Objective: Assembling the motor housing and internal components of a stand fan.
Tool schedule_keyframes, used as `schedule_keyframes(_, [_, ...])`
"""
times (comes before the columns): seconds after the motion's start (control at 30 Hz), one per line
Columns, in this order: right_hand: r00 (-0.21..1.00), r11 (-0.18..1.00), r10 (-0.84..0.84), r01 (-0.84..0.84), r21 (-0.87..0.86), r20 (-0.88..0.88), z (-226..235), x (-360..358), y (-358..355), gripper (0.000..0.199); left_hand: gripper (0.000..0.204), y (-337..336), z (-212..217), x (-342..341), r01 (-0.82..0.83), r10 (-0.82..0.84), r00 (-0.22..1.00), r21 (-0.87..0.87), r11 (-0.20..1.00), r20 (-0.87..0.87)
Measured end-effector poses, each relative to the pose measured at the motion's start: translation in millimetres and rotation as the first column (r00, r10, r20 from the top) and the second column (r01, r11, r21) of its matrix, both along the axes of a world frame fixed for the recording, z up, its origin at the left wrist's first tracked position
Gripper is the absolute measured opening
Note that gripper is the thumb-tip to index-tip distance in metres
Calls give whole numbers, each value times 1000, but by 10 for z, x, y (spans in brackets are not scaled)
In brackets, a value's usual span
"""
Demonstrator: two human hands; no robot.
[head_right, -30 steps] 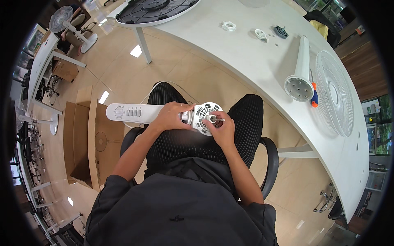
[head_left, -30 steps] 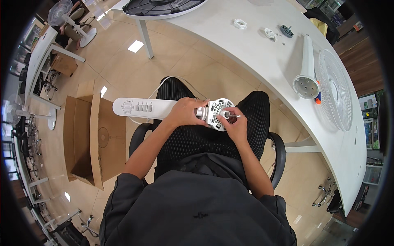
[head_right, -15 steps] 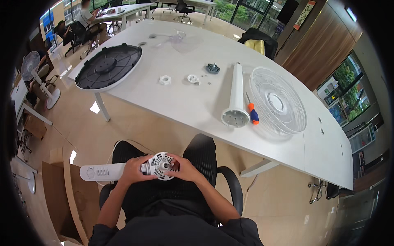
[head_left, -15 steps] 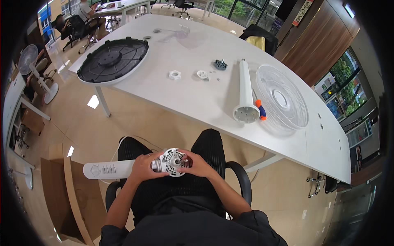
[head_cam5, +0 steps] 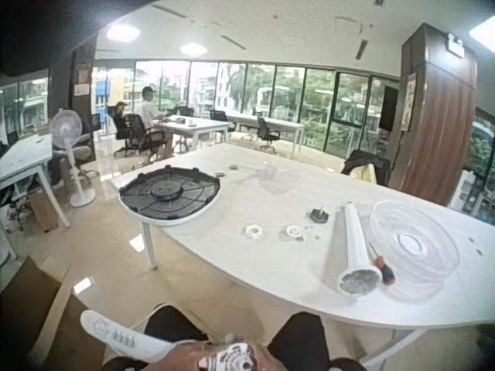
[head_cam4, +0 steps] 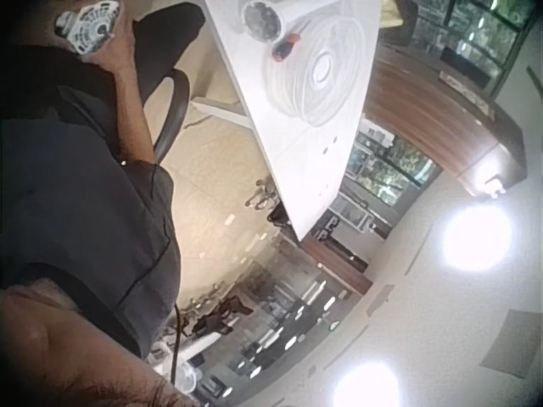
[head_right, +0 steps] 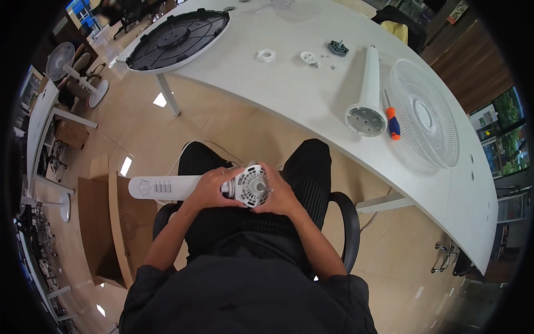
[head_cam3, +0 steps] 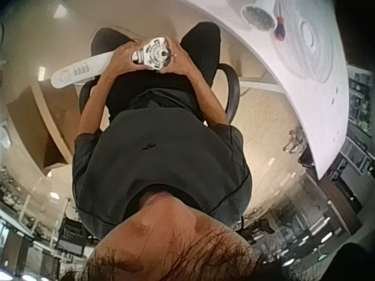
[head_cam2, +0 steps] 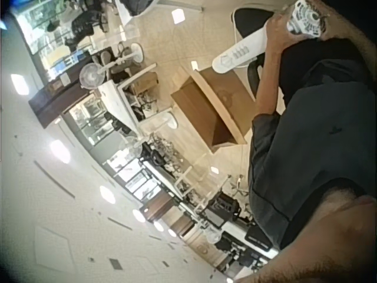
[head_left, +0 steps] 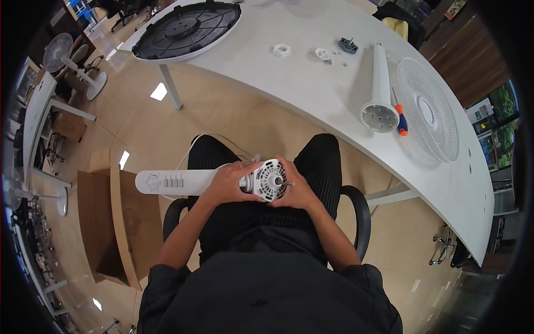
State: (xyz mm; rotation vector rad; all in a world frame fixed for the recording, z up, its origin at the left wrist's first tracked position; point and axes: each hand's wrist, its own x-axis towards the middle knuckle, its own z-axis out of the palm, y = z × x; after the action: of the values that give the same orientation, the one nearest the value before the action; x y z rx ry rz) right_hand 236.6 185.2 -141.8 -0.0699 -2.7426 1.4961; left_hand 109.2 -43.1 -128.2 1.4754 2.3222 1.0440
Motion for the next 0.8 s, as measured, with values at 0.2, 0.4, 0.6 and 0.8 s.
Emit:
schedule_keyframes(0.2, [998,999,-6,9,-47,58,-51,12,-75,126,92,-13,43,67,-24,27,998,52,998,-56])
schedule_keyframes(0.4, [999,995,26,-22,-99,43,-118,-8,-60,129,89,-20,-8,52,-37,38,999,68,997,-16])
schedule_keyframes(0.6, [994,996,-1,10,-84,105,-45,38,17,127,93,83,-1,5,43,-39,998,107,993,-41])
schedule_keyframes(0.8, [998,992,64,-65,-107,-15,-202,30,-45,127,87,-93,-96,28,8,-5,997,47,999,-72])
